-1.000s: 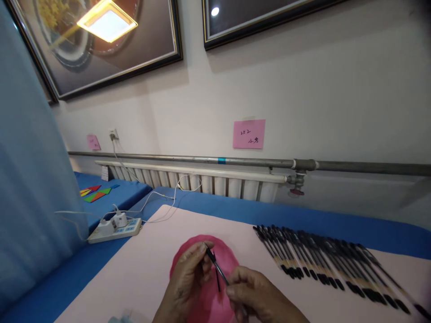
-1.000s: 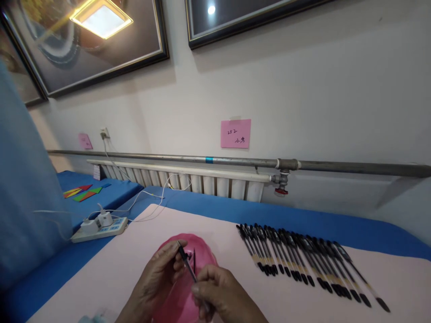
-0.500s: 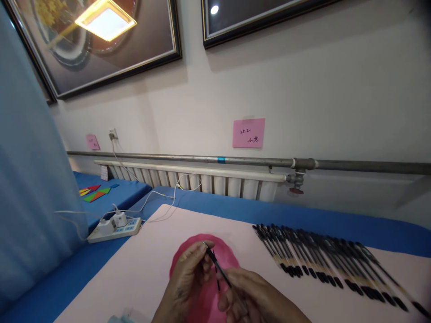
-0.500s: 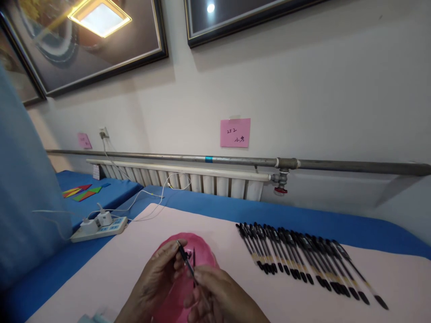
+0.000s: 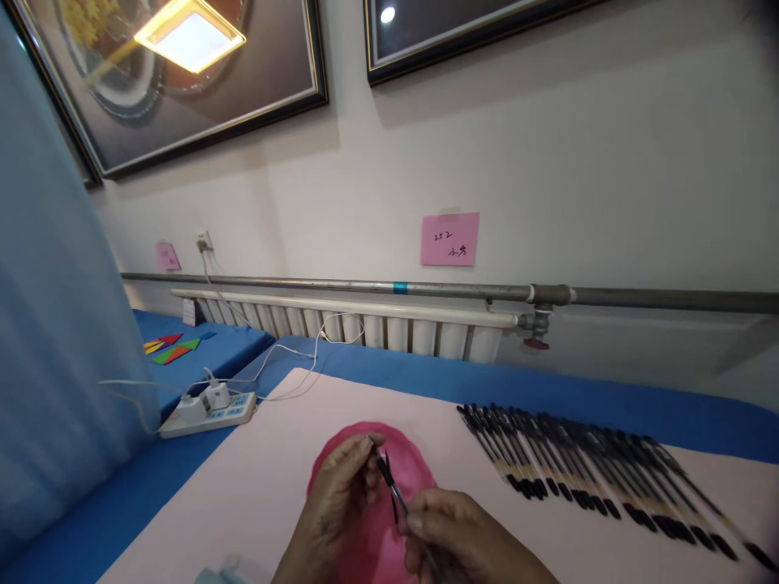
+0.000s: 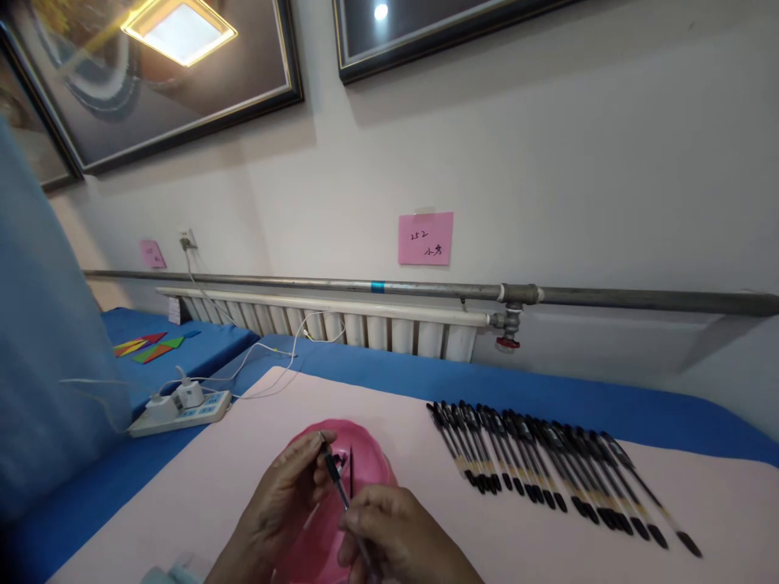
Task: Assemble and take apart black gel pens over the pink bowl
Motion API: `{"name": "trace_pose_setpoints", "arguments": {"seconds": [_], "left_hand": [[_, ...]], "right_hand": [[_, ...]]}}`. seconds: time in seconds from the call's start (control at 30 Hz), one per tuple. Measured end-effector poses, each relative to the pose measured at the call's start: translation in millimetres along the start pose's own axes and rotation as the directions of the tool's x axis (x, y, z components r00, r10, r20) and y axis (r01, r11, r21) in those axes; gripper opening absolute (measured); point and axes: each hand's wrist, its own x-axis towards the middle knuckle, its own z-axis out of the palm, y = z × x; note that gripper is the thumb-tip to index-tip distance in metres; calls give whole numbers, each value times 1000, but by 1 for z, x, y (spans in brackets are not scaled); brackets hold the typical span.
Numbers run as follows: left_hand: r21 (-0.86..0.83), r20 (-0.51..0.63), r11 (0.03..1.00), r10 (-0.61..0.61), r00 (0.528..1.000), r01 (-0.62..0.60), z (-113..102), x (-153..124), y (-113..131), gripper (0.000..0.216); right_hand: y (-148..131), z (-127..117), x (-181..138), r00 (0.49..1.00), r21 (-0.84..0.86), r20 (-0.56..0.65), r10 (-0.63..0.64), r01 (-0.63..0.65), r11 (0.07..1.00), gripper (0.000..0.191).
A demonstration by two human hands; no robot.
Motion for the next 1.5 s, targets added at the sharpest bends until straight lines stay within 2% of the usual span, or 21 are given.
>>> {"name": "trace_pose_setpoints", "arguments": {"seconds": [0.1,0.2,0.27,0.37,0.43,0.5,0.53,0.6,0.67,0.77,0.83,0.9,0.97,1.0,1.07,1.13,1.23,1.3,1.43,1.47,1.5], "left_hand": [[43,-46,998,41,998,-39,-7,2,7,34],[243,-112,965,125,986,-94,-17,4,17,34],[488,-147,869,167,975,-76,-24,6,20,35],[776,-197,630,211,957,22,-34,9,18,34],[840,-213,539,241,947,52,-38,12,16,27],[859,-220,510,269,938,55,-38,12,15,15],[867,-218,495,279,935,54,-37,11,14,16],[844,-201,533,228,953,50,-30,8,12,25],[738,-137,673,70,988,55,-20,3,8,29],[496,11,864,-98,995,79,-7,-1,0,36],[401,20,913,-91,996,75,-4,0,-3,36],[320,-46,946,-34,998,47,-9,4,-1,37],[283,-164,958,95,982,-46,-20,9,5,38],[304,-233,946,184,955,-108,-26,12,10,37],[421,-307,890,321,896,-174,-37,14,18,37],[607,-303,779,409,861,-156,-43,14,22,36],[895,-189,444,454,871,-37,-43,13,18,32],[962,-130,271,435,891,8,-41,12,12,26],[976,-111,215,467,877,9,-35,12,5,22],[969,-109,248,471,876,-13,-32,11,4,24],[944,-117,327,438,891,-37,-27,9,4,25]], "right_hand": [[-4,-3,-4,1000,-134,-19,8,-11,991,15],[-13,-12,-8,997,-371,-76,15,-42,927,7],[-20,-17,-10,993,-477,-120,-15,-44,878,7],[-26,-20,-12,981,-557,-166,-103,-7,830,10],[-27,-20,-11,976,-582,-172,-133,8,813,10],[-25,-20,-9,976,-583,-172,-137,11,812,9],[-23,-19,-8,975,-576,-177,-133,7,817,9],[-20,-19,-6,974,-553,-190,-119,-6,833,8],[-17,-19,-4,977,-528,-186,-100,-13,849,8],[-15,-18,-3,983,-528,-153,-100,4,849,8],[-15,-18,-4,985,-553,-137,-103,10,833,8],[-16,-17,-6,988,-579,-130,-87,-5,815,7],[-17,-17,-7,988,-594,-140,-61,-35,804,7],[-18,-18,-8,988,-598,-145,-57,-42,801,7],[-19,-19,-9,987,-607,-149,-62,-41,794,8],[-19,-21,-9,986,-620,-149,-78,-32,784,8],[-21,-21,-8,981,-629,-163,-103,-23,777,7],[-21,-20,-8,979,-630,-171,-114,-20,777,6],[-21,-18,-8,978,-618,-169,-120,-10,786,6],[-21,-18,-8,978,-611,-168,-123,-6,791,7],[-22,-18,-8,977,-607,-167,-130,2,795,7]]}}
